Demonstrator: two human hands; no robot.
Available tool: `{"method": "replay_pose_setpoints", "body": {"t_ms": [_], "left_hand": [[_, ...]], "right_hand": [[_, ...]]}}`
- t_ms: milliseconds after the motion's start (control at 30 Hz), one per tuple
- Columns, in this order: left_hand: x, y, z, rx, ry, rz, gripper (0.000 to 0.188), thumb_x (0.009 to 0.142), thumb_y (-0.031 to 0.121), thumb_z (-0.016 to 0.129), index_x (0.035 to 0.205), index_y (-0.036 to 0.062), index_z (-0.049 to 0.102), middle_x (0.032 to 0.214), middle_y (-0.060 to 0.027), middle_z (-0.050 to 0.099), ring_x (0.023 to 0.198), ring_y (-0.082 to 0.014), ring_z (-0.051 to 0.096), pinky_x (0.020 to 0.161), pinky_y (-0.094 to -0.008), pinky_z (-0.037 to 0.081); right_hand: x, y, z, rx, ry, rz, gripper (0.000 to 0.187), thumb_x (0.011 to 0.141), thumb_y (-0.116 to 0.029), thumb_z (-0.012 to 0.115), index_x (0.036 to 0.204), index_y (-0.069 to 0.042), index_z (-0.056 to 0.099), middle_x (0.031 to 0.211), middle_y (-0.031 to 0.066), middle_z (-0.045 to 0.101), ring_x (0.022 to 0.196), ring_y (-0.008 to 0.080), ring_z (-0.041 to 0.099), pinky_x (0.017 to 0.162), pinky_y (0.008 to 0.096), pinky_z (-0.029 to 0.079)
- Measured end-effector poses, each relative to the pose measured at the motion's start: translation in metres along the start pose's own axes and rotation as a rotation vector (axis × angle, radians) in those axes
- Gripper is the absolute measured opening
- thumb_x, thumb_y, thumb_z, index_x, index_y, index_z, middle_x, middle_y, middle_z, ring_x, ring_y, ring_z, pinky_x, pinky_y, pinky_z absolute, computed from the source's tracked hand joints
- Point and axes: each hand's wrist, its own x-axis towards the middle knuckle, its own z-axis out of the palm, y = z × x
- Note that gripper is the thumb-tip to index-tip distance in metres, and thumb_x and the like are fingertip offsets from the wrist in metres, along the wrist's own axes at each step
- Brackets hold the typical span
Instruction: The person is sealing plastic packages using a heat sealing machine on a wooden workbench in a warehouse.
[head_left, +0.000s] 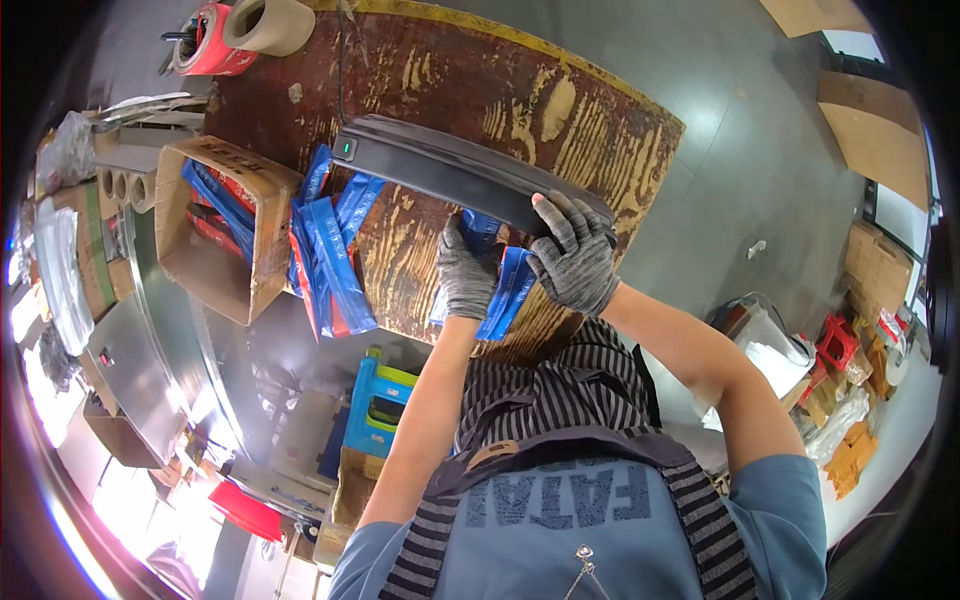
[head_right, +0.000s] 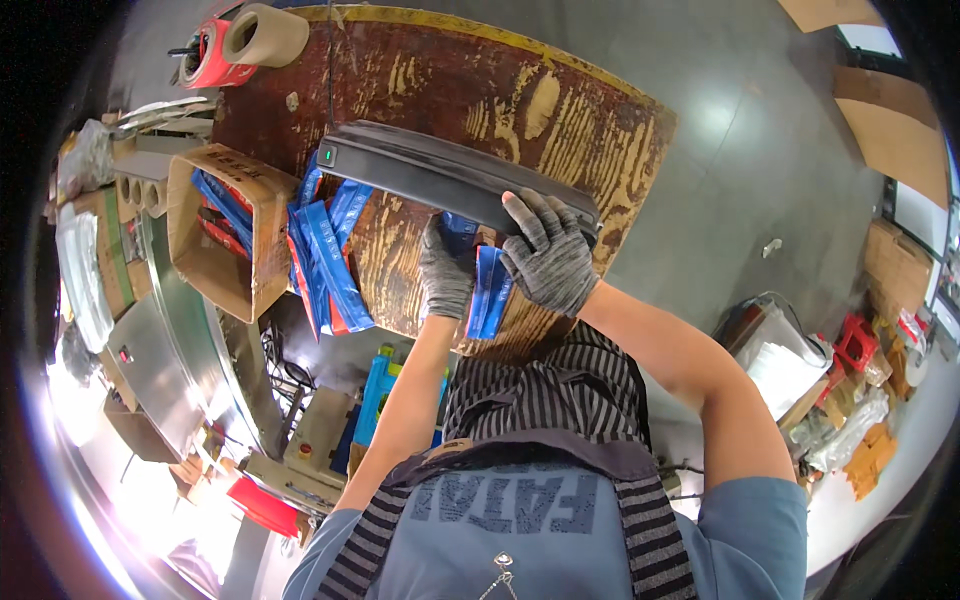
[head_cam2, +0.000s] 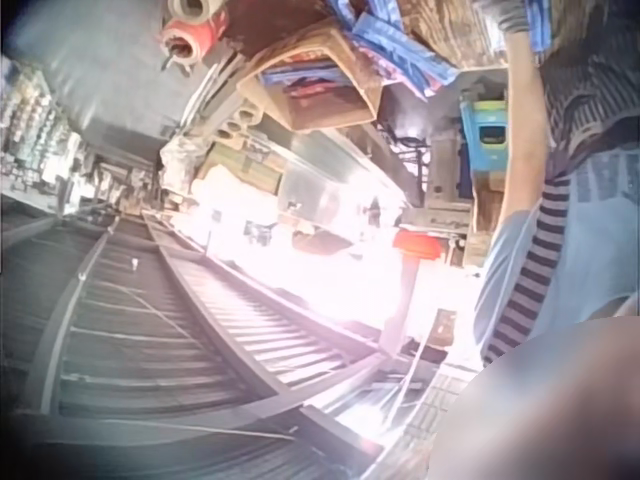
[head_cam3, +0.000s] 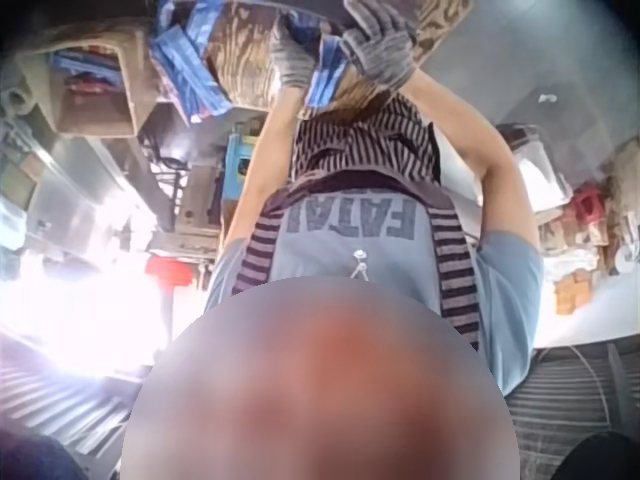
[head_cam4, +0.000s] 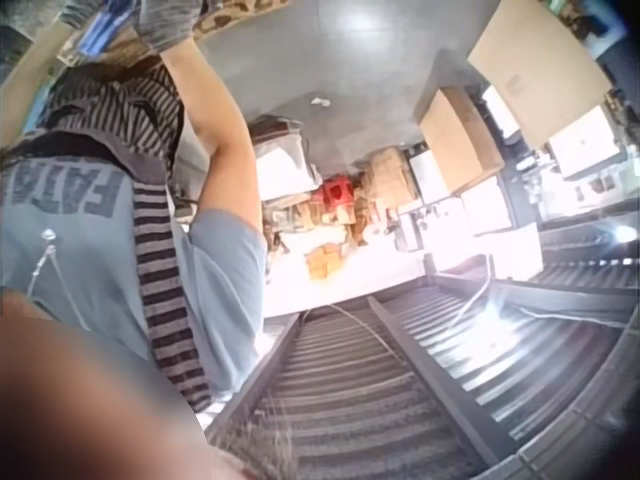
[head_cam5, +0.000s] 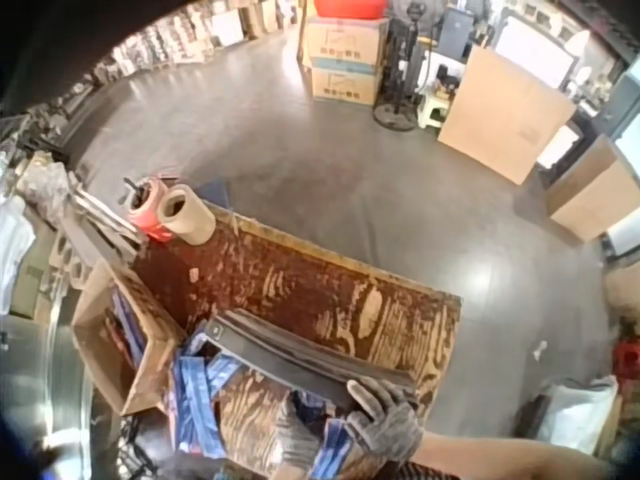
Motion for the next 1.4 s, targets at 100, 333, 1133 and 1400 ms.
{"method": "replay_pose_setpoints", "body": {"t_ms": [100,333,1133,1400], "left_hand": [[0.000,-0.002,0.001,0.036,0.009,-0.003,0.079,0.067,0.018,0.082,0.132,-0.0011,0.042,0.117,-0.0221,0.056,0.107,-0.0392,0.056,0.092,-0.0447,0.046],[-0.002,-0.007,0.003,0.050,0.028,0.018,0.078,0.067,0.019,0.082,0.132,0.0002,0.042,0.117,-0.0226,0.056,0.107,-0.0403,0.056,0.091,-0.0465,0.046],[-0.018,-0.022,-0.013,-0.032,-0.015,-0.050,0.056,0.075,0.024,0.077,0.119,0.0026,0.049,0.098,-0.0216,0.062,0.087,-0.0376,0.064,0.076,-0.0426,0.052],[-0.074,-0.008,-0.090,-0.121,0.263,0.090,0.060,0.074,0.023,0.081,0.119,0.0026,0.047,0.101,-0.0090,0.054,0.094,-0.0173,0.057,0.081,-0.0327,0.049]], "right_hand": [[0.001,0.000,0.000,0.000,0.003,0.001,0.022,0.068,-0.021,0.071,0.076,-0.006,0.058,0.141,0.0207,0.044,0.123,0.0387,0.048,0.096,0.0533,0.040],[0.001,0.000,0.000,-0.003,0.003,-0.001,0.021,0.069,-0.021,0.071,0.075,-0.006,0.058,0.140,0.0208,0.044,0.122,0.0388,0.048,0.095,0.0535,0.041],[0.014,-0.011,-0.030,0.131,-0.075,0.038,0.021,0.072,-0.017,0.070,0.082,-0.006,0.054,0.137,0.0212,0.046,0.122,0.0411,0.047,0.099,0.0523,0.038],[0.018,-0.011,-0.030,0.098,-0.044,0.024,0.019,0.077,-0.016,0.067,0.085,-0.006,0.053,0.136,0.0203,0.048,0.118,0.0437,0.050,0.098,0.0517,0.040]]}}
